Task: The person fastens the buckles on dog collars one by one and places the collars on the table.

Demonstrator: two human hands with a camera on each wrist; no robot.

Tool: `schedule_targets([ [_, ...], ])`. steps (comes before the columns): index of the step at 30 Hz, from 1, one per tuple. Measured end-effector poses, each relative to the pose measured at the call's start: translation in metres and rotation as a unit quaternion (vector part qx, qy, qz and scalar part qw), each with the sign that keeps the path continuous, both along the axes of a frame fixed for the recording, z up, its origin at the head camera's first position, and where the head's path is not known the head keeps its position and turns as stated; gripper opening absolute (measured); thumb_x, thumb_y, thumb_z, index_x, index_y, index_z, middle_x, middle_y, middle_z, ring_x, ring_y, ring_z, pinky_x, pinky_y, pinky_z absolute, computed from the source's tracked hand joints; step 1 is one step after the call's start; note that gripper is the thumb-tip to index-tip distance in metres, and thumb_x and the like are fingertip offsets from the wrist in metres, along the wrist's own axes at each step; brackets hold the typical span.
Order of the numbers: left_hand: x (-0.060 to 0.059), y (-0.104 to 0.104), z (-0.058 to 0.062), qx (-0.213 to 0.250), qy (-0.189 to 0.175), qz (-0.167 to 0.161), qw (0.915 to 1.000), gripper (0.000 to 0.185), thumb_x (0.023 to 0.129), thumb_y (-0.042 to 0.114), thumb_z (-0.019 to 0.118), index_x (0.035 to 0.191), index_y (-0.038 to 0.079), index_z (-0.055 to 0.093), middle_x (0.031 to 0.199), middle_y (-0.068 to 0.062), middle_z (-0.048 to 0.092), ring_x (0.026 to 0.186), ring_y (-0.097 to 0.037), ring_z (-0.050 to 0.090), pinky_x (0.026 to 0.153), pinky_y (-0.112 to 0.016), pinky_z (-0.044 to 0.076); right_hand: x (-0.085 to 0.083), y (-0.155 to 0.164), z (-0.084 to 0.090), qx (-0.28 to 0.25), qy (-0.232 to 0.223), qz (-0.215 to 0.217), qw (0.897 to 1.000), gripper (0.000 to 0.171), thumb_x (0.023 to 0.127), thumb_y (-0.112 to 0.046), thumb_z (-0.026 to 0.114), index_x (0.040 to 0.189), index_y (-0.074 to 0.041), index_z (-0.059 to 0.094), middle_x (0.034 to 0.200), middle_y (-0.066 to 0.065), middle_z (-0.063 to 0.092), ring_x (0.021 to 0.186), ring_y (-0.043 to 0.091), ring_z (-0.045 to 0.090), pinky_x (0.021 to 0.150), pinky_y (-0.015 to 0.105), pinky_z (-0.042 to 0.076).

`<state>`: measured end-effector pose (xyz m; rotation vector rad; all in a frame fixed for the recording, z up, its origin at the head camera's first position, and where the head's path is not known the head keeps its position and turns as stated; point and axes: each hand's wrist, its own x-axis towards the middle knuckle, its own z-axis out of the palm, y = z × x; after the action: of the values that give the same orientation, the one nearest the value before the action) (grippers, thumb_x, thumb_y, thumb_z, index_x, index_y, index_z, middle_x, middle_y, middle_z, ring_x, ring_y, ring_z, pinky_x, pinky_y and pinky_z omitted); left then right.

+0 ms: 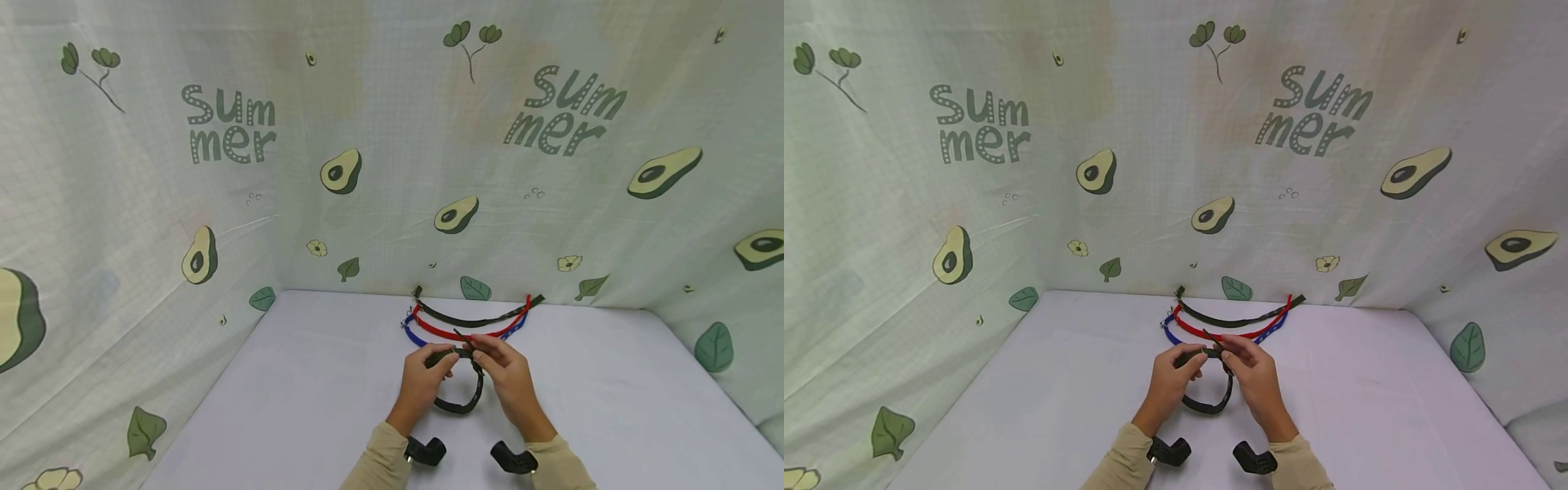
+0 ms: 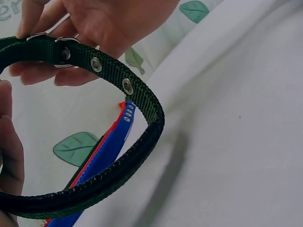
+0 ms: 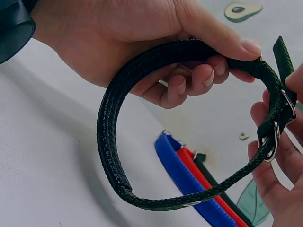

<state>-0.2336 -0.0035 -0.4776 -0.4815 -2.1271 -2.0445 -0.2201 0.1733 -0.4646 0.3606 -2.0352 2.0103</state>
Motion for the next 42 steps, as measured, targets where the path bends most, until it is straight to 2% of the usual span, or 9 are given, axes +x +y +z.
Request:
schedule_targets([
  [6, -0.003, -0.005, 0.002, 0.006, -0.013, -0.015, 0.9998, 0.024, 0.092, 0.031, 0.075, 0.109, 0.015, 0.075, 0.086, -0.001, 0.070, 0.074, -0.014, 0.065, 0.068, -0.026, 0.055, 0.003, -0.002, 0.004, 0.022, 0.000, -0.013, 1.000, 0.035, 0.097, -0.017, 0.068, 0.128, -0.001, 0.064, 0.121, 0.016, 0.068, 0.110, 0.012, 0.065, 0.092, 0.021, 0.050],
  [12, -0.005, -0.012, 0.005, 0.003, -0.026, -0.013, 0.9996, 0.024, 0.093, 0.028, 0.074, 0.110, 0.012, 0.075, 0.086, -0.001, 0.068, 0.075, -0.013, 0.063, 0.069, -0.024, 0.053, 0.003, -0.003, 0.005, 0.047, 0.027, -0.016, 0.998, 0.034, 0.099, -0.013, 0.064, 0.132, -0.004, 0.064, 0.122, 0.019, 0.067, 0.109, 0.012, 0.066, 0.091, 0.020, 0.049],
  [20, -0.005, -0.011, 0.006, -0.012, -0.016, -0.002, 0.9998, 0.023, 0.094, 0.024, 0.073, 0.112, 0.009, 0.074, 0.089, -0.014, 0.070, 0.076, -0.012, 0.063, 0.068, -0.024, 0.053, 0.004, -0.008, 0.005, 0.097, 0.072, -0.037, 0.992, 0.028, 0.100, 0.002, 0.058, 0.126, 0.001, 0.067, 0.111, 0.018, 0.068, 0.098, 0.012, 0.067, 0.082, 0.020, 0.054],
  [24, -0.004, -0.008, 0.006, -0.026, -0.008, 0.010, 0.9996, 0.023, 0.096, 0.018, 0.070, 0.114, 0.004, 0.073, 0.087, -0.006, 0.068, 0.076, -0.009, 0.062, 0.068, -0.023, 0.052, 0.004, -0.010, 0.004, 0.119, 0.075, -0.067, 0.988, 0.027, 0.098, 0.008, 0.056, 0.122, 0.003, 0.068, 0.109, 0.017, 0.068, 0.090, 0.019, 0.068, 0.076, 0.025, 0.057],
  [26, 0.000, -0.007, 0.011, -0.027, -0.001, 0.010, 0.9996, 0.022, 0.096, 0.015, 0.069, 0.114, 0.001, 0.072, 0.086, -0.004, 0.067, 0.076, -0.009, 0.061, 0.067, -0.023, 0.051, 0.004, -0.010, 0.002, 0.130, 0.075, -0.079, 0.986, 0.027, 0.098, 0.007, 0.057, 0.121, 0.000, 0.069, 0.109, 0.014, 0.067, 0.088, 0.020, 0.068, 0.075, 0.027, 0.057],
  [32, 0.012, -0.009, 0.027, -0.018, 0.021, 0.006, 0.9996, 0.019, 0.097, 0.010, 0.067, 0.112, -0.001, 0.071, 0.086, -0.009, 0.067, 0.075, -0.009, 0.061, 0.066, -0.023, 0.051, 0.004, -0.011, -0.001, 0.167, 0.086, -0.109, 0.976, 0.026, 0.098, 0.002, 0.060, 0.116, -0.011, 0.073, 0.106, 0.002, 0.066, 0.084, 0.015, 0.065, 0.071, 0.024, 0.056],
  [38, 0.015, -0.009, 0.030, -0.021, 0.002, 0.011, 0.9997, 0.016, 0.098, 0.011, 0.066, 0.111, 0.005, 0.072, 0.084, -0.002, 0.066, 0.075, -0.010, 0.061, 0.066, -0.022, 0.051, 0.003, -0.012, -0.005, 0.188, 0.129, -0.135, 0.964, 0.031, 0.092, 0.007, 0.062, 0.107, -0.015, 0.077, 0.098, -0.006, 0.064, 0.075, 0.013, 0.060, 0.064, 0.023, 0.054],
  [42, 0.016, -0.009, 0.029, -0.023, 0.002, 0.009, 0.9997, 0.017, 0.098, 0.011, 0.065, 0.111, 0.003, 0.071, 0.083, -0.004, 0.067, 0.075, -0.011, 0.061, 0.066, -0.022, 0.051, 0.003, -0.013, -0.007, 0.192, 0.156, -0.144, 0.958, 0.033, 0.089, 0.010, 0.062, 0.103, -0.015, 0.078, 0.093, -0.007, 0.063, 0.071, 0.010, 0.057, 0.060, 0.021, 0.051],
])
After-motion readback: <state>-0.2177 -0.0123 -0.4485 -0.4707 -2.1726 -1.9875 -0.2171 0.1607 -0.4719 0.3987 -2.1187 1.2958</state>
